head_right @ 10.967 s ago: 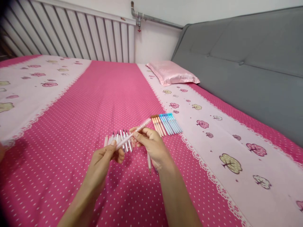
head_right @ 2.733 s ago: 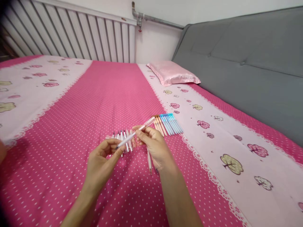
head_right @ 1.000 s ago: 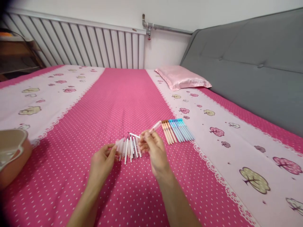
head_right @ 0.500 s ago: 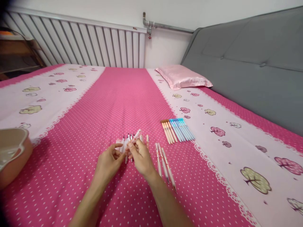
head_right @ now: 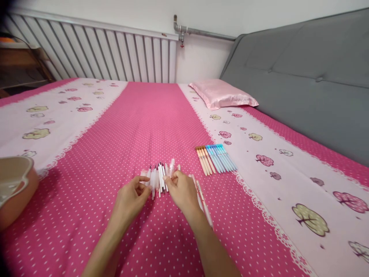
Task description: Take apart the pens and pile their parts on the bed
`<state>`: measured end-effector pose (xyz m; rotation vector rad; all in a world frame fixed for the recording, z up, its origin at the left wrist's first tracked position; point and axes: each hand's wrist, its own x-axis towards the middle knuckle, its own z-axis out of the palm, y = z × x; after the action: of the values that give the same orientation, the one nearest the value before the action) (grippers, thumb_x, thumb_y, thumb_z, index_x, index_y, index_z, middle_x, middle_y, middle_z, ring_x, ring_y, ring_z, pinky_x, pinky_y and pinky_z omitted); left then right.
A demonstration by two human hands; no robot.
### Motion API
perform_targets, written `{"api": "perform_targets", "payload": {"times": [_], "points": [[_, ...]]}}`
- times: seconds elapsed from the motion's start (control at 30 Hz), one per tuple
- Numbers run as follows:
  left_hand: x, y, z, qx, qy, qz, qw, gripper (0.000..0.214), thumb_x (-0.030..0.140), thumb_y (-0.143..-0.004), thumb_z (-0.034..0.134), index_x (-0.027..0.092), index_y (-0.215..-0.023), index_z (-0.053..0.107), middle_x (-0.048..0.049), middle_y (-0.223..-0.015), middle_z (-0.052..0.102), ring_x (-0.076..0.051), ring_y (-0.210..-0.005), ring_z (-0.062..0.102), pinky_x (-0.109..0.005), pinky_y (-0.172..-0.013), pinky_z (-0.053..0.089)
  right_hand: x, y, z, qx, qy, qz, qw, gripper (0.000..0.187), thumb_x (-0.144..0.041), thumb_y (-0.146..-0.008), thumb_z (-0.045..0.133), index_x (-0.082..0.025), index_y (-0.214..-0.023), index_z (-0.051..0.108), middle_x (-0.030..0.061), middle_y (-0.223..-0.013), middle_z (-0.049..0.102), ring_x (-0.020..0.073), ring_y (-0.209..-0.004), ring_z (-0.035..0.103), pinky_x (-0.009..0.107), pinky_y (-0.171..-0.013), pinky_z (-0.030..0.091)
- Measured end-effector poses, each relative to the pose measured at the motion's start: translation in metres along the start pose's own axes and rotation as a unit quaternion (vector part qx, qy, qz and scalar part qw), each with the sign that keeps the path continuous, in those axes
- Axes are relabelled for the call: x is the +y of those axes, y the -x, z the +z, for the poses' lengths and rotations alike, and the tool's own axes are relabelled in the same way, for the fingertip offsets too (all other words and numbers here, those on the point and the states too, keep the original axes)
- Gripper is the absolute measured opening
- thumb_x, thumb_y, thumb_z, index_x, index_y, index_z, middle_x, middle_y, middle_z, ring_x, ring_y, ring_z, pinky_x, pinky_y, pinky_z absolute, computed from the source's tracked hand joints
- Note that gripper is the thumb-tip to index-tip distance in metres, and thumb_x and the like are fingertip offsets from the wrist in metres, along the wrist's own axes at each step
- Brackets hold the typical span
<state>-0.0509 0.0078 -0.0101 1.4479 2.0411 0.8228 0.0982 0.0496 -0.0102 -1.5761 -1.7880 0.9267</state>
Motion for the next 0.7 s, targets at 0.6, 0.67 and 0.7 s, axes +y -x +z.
{"api": "perform_targets", "payload": {"times": [0.6, 0.67, 0.7], "points": [[0.005, 0.001, -0.002, -0.016, -0.012, 0.003, 1.0, 0.028, 0.036, -0.074, 0.047, 0.017, -0.091, 0.059, 0.0001, -0.061, 0.06, -0.015, -0.055, 0.055, -0.025, -0.052, 0.034, 0.009, 0.005, -0.066, 0.003, 0.335, 0.136, 0.933, 0.02, -0.037, -0.078, 0.052, -0.02, -0.084, 0.06, 0.008, -0.084, 0.066, 0.0225, -0.076, 0.061, 0.027, -0.054, 0.033], [0.006, 0.001, -0.002, -0.015, -0.005, 0.01, 1.0, 0.029, 0.037, -0.074, 0.047, 0.017, -0.092, 0.059, -0.0003, -0.061, 0.06, -0.016, -0.055, 0.055, -0.025, -0.053, 0.035, 0.021, 0.004, -0.073, -0.038, 0.351, 0.155, 0.923, 0.017, -0.033, -0.072, 0.058, -0.02, -0.082, 0.062, 0.0095, -0.085, 0.066, 0.0233, -0.075, 0.06, 0.028, -0.053, 0.033], [0.006, 0.002, -0.003, -0.014, -0.002, 0.011, 1.0, 0.03, 0.037, -0.074, 0.047, 0.017, -0.092, 0.059, -0.0004, -0.06, 0.06, -0.016, -0.056, 0.055, -0.025, -0.053, 0.035, 0.026, 0.003, -0.075, -0.055, 0.35, 0.157, 0.922, 0.015, -0.031, -0.069, 0.061, -0.02, -0.08, 0.062, 0.0096, -0.084, 0.066, 0.0225, -0.071, 0.06, 0.027, -0.052, 0.032]]}}
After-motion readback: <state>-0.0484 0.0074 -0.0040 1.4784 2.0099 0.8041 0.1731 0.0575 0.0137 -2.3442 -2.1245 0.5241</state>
